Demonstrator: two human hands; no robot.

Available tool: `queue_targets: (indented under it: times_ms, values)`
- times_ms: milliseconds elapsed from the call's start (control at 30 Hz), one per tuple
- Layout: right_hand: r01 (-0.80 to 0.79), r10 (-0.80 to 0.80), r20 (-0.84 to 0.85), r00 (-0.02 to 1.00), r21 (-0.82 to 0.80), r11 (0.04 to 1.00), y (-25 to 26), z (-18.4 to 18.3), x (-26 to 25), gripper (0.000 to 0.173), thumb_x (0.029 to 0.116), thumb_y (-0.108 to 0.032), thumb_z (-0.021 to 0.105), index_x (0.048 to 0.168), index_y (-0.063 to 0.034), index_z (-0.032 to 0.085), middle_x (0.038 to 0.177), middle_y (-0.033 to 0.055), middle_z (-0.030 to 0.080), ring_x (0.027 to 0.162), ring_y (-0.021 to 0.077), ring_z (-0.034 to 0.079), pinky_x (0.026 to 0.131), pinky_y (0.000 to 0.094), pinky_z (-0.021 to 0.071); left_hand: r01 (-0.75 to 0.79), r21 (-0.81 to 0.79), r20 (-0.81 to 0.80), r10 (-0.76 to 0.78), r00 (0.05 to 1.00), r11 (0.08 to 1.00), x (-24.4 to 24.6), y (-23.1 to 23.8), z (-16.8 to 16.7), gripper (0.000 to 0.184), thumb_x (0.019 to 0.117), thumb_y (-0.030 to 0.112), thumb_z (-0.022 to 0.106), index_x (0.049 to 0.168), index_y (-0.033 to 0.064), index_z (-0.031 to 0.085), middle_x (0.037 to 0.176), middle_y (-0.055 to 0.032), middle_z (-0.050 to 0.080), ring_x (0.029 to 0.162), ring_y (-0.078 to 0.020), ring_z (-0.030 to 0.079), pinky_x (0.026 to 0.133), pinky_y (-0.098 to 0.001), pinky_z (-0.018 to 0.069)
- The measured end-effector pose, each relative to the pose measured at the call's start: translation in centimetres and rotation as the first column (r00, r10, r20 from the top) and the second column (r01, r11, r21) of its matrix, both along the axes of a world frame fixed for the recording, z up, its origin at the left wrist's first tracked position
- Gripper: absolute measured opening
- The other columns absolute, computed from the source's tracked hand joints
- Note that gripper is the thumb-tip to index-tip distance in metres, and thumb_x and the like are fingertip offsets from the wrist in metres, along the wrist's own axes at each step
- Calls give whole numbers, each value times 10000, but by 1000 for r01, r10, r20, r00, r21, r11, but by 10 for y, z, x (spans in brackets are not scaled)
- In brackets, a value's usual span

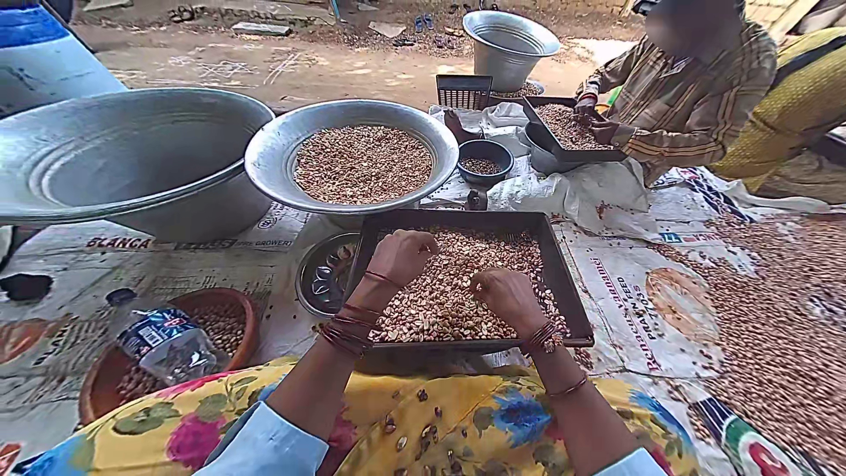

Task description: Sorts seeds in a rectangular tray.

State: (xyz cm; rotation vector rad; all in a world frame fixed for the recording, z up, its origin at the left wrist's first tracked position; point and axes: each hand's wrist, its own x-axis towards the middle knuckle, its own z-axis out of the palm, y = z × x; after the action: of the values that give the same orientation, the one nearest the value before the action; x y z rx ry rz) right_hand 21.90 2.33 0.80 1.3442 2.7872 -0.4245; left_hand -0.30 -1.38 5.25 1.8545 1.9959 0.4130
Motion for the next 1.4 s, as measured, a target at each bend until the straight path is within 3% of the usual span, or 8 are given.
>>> queue_targets:
  times_ms: [200,400,633,733,967,1067,1167,1400]
  values:
    - [37,-35,37,999,-43,998,1,1,-2,224,975,-125,607,1151,-95,743,1154,152,720,1080,347,685,892,567,513,-31,-68,1,31,1000,997,-15,2,2,195,1023,188,620,1151,115,748,1040,-136,744,1016,-339,691,922,-597,494]
    - [-321,71,-543,837,-380,868,-6,38,24,323,963,-202,695,1266,-99,651,1051,-5,724,811,43,664,754,257,559,-53,-487,-105,2,994,872,-48,-6,-2,322,1002,306,680,1241,90,694,1009,-158,719,852,-275,692,841,-493,552]
    - [296,-152,355,923,-398,868,26,15,60,554,925,-441,755,1278,-28,650,1164,237,678,1066,399,661,931,623,496,106,-772,-148,-339,929,626,13,-13,-19,570,938,384,745,1208,-100,616,1105,-269,656,999,-377,644,883,-572,497]
    - [127,23,268,963,-528,840,26,1,44,734,874,-465,806,1395,-24,536,1218,267,647,1130,426,634,947,662,475,178,-656,-118,-333,936,733,36,-8,-31,440,916,264,741,1096,-116,614,1070,-300,648,1022,-450,639,852,-649,481]
    - [102,-179,-89,980,-545,832,15,-4,19,488,912,-129,725,1291,82,502,1138,243,607,1048,326,614,918,518,482,250,-223,548,-91,831,942,53,-6,-49,830,958,41,640,1613,-24,135,1572,-294,371,1447,-349,429,1188,-480,352]
    - [26,-287,-467,836,-489,872,14,-1,24,519,924,-63,655,1397,65,486,1298,203,598,1154,204,606,992,383,492,239,-46,730,-131,671,970,37,-3,-27,613,997,50,616,1551,57,355,1500,-220,472,1204,-249,629,981,-405,547]
    - [-76,-256,-669,698,-424,902,15,9,26,386,988,-55,589,1374,-47,578,1356,89,623,1067,98,674,871,278,585,50,-57,479,-16,878,997,-5,-1,-5,252,1021,84,604,1265,37,645,1190,-132,683,917,-186,707,833,-378,591]
    - [12,-289,-629,722,-407,913,16,17,30,295,1007,-32,567,1287,-91,641,1297,55,661,880,118,725,741,316,628,-336,-270,-227,279,933,902,-64,9,-31,208,987,99,597,1120,19,735,1228,-234,683,1209,-423,628,1000,-625,482]
